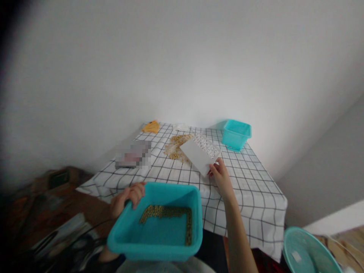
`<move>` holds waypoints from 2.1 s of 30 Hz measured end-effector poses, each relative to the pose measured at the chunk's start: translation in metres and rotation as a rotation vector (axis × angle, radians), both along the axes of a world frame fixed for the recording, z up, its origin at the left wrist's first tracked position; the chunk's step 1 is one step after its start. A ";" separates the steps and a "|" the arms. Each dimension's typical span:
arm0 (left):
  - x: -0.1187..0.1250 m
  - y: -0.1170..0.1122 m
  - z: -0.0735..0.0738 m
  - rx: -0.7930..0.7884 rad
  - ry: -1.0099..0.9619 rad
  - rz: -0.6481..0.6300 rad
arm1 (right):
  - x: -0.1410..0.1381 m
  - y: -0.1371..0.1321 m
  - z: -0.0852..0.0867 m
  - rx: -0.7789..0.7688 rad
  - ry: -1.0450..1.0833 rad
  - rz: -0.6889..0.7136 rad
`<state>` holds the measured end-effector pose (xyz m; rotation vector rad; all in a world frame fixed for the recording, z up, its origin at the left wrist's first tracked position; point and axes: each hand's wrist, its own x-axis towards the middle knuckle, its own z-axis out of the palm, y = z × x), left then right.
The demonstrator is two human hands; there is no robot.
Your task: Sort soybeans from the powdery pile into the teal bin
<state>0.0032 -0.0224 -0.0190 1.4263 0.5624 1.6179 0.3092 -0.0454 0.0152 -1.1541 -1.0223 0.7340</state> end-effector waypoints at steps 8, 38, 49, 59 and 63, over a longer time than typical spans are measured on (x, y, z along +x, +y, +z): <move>0.002 -0.001 -0.001 0.030 -0.009 0.024 | -0.003 0.000 0.000 -0.011 -0.027 0.093; 0.000 0.001 -0.004 0.046 -0.027 -0.008 | 0.004 0.008 -0.011 -0.009 -0.194 0.095; 0.006 -0.006 0.006 0.027 -0.100 -0.012 | 0.004 0.010 -0.012 0.009 -0.303 0.124; -0.004 -0.001 0.009 0.023 -0.053 0.053 | 0.001 0.009 -0.008 -0.016 -0.325 0.113; -0.017 0.001 0.013 0.005 0.029 0.030 | 0.000 0.009 -0.006 -0.012 -0.341 0.114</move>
